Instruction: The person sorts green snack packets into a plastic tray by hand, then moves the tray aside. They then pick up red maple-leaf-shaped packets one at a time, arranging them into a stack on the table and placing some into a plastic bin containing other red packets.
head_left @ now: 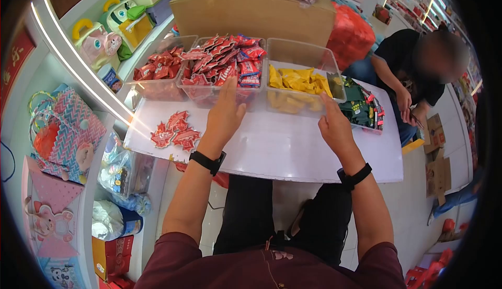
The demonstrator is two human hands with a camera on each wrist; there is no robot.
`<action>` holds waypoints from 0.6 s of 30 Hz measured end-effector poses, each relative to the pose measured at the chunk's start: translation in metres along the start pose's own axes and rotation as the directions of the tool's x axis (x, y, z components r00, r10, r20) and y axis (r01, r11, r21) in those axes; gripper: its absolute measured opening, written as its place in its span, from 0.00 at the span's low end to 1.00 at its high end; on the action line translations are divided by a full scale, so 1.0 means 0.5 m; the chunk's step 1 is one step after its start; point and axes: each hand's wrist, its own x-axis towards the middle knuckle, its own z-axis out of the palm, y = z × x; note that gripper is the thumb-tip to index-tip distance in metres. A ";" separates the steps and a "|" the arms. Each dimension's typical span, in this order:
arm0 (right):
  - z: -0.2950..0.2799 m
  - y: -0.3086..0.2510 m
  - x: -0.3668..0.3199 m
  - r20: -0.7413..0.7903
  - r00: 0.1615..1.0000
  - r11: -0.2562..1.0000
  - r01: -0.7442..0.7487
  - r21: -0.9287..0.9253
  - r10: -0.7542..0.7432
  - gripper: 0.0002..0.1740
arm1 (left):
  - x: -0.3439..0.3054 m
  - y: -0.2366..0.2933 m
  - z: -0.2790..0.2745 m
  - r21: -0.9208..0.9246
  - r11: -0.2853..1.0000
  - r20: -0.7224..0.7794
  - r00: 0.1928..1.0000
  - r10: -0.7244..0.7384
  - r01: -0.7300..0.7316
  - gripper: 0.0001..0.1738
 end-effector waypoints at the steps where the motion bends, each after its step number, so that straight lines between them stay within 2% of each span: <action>1: -0.002 0.001 0.000 -0.016 0.999 0.999 0.031 -0.031 -0.031 0.33 | 0.004 -0.001 -0.001 -0.035 0.999 -0.004 1.000 -0.016 0.016 0.44; 3: -0.002 0.001 -0.001 -0.020 1.000 0.999 0.022 -0.039 -0.022 0.32 | 0.007 -0.005 0.000 -0.108 0.993 -0.005 0.998 -0.055 0.054 0.43; 6: 0.011 0.001 0.006 -0.097 0.991 0.991 0.078 -0.109 -0.089 0.29 | 0.004 -0.011 0.000 -0.024 0.999 -0.038 0.998 0.046 -0.047 0.42; 7: 0.014 0.000 0.006 -0.130 0.984 0.984 0.101 -0.144 -0.120 0.28 | 0.002 -0.009 -0.001 -0.020 0.999 -0.031 0.999 0.030 -0.030 0.42; 10: -0.002 -0.018 0.021 -0.078 0.991 0.957 0.079 -0.280 -0.105 0.22 | 0.001 0.005 -0.007 -0.018 0.999 0.003 1.000 -0.027 0.027 0.41; 12: 0.000 -0.018 0.040 -0.130 0.978 0.945 0.117 -0.306 -0.163 0.18 | 0.005 0.015 -0.014 -0.024 0.997 0.035 0.997 -0.075 0.076 0.41; 13: 0.001 -0.018 0.050 -0.154 0.969 0.937 0.136 -0.320 -0.194 0.16 | 0.008 0.014 -0.011 -0.037 0.999 0.029 0.999 -0.037 0.038 0.40; 16: 0.019 -0.019 0.084 -0.209 0.951 0.964 0.188 -0.190 -0.227 0.13 | 0.027 0.027 -0.009 -0.075 0.996 0.036 0.998 0.057 -0.054 0.40; 18: 0.040 -0.014 0.107 -0.231 0.944 0.964 0.193 -0.184 -0.234 0.11 | 0.042 0.044 -0.011 -0.103 0.991 0.082 0.992 0.093 -0.084 0.39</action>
